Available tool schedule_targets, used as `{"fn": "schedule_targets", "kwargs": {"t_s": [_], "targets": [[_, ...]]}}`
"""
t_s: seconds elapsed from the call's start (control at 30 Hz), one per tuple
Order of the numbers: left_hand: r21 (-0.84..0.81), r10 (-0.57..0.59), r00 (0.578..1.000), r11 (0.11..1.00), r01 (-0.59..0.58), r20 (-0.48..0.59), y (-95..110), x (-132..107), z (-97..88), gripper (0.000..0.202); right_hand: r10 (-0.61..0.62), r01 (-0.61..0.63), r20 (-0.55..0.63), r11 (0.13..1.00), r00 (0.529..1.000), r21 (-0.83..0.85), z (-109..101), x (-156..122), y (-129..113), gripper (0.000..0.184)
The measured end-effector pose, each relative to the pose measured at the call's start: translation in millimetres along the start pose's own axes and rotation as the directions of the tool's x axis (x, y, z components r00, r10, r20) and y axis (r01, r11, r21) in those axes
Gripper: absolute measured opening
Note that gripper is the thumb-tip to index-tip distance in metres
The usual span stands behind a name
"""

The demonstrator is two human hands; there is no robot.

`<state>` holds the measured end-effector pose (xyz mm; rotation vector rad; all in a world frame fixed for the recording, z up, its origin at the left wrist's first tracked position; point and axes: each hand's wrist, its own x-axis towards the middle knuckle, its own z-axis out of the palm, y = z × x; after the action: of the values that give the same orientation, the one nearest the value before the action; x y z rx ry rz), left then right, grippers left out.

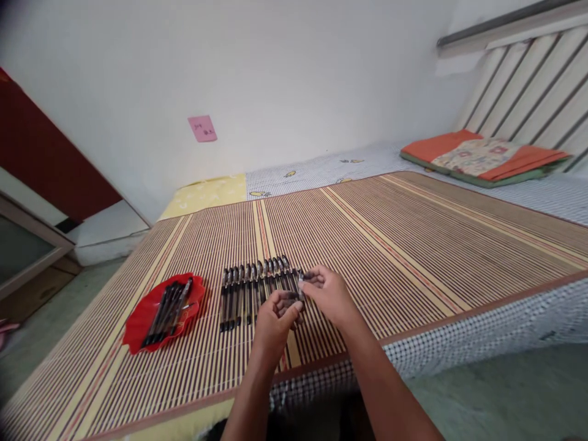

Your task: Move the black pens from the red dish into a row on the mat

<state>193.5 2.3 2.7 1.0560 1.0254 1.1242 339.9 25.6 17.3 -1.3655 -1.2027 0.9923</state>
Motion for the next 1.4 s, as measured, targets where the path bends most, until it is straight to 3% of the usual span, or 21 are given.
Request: {"fn": "schedule_targets", "kwargs": {"t_s": [0.17, 0.27, 0.4, 0.63, 0.83, 1.2, 1.4], "targets": [[0.058, -0.055, 0.989, 0.997, 0.048, 0.139, 3.5, -1.2, -4.7, 0.027, -0.055, 0.053, 0.0, 0.964, 0.999, -0.262, 1.2, 73.0, -9.0, 0.019], [0.092, -0.096, 0.966, 0.993, 0.075, 0.239, 3.6, -1.5, -6.9, 0.025, 0.026, 0.007, 0.056, 0.853, 0.998, -0.522, 15.1, 110.2, -3.9, 0.01], [0.147, -0.113, 0.947, 0.987, 0.071, 0.3, 2.3, -1.5, -7.7, 0.022, 0.1, -0.034, 0.058, 0.734, 0.993, -0.678, 33.2, 134.1, 7.2, 0.009], [0.153, -0.104, 0.949, 0.986, 0.06, 0.297, 2.8, 0.0, -9.7, 0.027, 0.146, -0.046, 0.046, 0.569, 0.988, -0.821, 45.6, 143.2, 13.1, 0.015], [0.163, -0.09, 0.955, 0.986, 0.044, 0.283, 5.5, -0.9, -10.9, 0.026, 0.18, -0.045, 0.054, 0.505, 0.982, -0.862, 48.2, 140.9, 10.9, 0.019], [0.152, -0.101, 0.957, 0.987, 0.061, 0.272, 6.8, -2.1, -9.6, 0.023, 0.172, -0.007, 0.093, 0.506, 0.981, -0.863, 44.9, 141.9, 13.9, 0.022], [0.156, -0.098, 0.957, 0.986, 0.056, 0.272, 5.3, -1.8, -9.9, 0.025, 0.094, 0.041, 0.117, 0.58, 0.989, -0.814, 42.7, 146.2, 25.4, 0.017]]}}
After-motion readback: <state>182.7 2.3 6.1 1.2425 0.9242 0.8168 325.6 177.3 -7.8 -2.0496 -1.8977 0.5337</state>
